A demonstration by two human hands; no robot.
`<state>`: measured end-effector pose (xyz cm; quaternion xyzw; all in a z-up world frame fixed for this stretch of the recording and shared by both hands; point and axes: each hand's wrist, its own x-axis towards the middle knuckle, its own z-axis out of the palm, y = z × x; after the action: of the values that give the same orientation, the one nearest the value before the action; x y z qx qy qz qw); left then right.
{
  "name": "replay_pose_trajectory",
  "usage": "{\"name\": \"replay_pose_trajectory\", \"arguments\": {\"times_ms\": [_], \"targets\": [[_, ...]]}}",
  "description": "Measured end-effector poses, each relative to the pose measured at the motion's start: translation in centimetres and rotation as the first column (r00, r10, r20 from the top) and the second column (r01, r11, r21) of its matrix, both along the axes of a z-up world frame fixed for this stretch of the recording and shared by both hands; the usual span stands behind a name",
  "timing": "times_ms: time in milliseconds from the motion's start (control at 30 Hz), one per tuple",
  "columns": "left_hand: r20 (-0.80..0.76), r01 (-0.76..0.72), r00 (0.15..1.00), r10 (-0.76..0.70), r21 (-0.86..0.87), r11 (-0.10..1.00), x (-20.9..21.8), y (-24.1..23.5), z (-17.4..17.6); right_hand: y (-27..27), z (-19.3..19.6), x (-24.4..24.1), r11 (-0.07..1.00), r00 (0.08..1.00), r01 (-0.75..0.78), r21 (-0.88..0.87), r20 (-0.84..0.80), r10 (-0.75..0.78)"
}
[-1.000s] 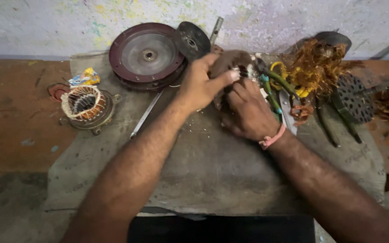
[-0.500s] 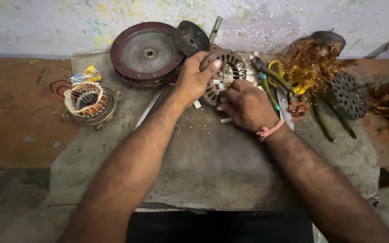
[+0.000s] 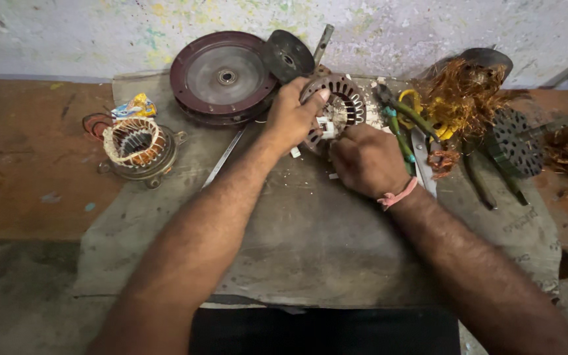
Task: The person uses pliers to cut and remove copper wiring from a ceiling fan motor stator while placing small white insulation strips into the stator slots by hand.
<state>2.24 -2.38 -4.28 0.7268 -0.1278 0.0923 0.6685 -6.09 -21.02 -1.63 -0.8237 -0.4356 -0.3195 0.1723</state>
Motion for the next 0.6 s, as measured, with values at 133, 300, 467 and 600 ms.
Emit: {"name": "replay_pose_trajectory", "arguments": {"times_ms": [133,300,467,600], "targets": [[0.153,-0.032,0.988,0.021,0.066,0.997,0.5,0.1,-0.9,-0.2,0.0,0.2,0.995,0.995,0.094,0.039,-0.050,-0.092],[-0.020,0.134,0.990,-0.138,-0.140,0.981,0.1,0.1,-0.8,-1.5,0.4,-0.3,0.909,0.916,0.247,0.335,-0.387,-0.106],[-0.011,0.181,0.980,-0.197,-0.339,0.923,-0.4,-1.4,-1.1,-1.1,-0.4,-2.1,0.939,0.892,0.274,0.209,-0.420,-0.167],[0.067,0.236,0.970,-0.233,-0.466,0.852,-1.2,-1.8,-1.5,0.1,-1.4,-1.6,0.915,0.899,0.363,0.177,-0.326,-0.294]]}}
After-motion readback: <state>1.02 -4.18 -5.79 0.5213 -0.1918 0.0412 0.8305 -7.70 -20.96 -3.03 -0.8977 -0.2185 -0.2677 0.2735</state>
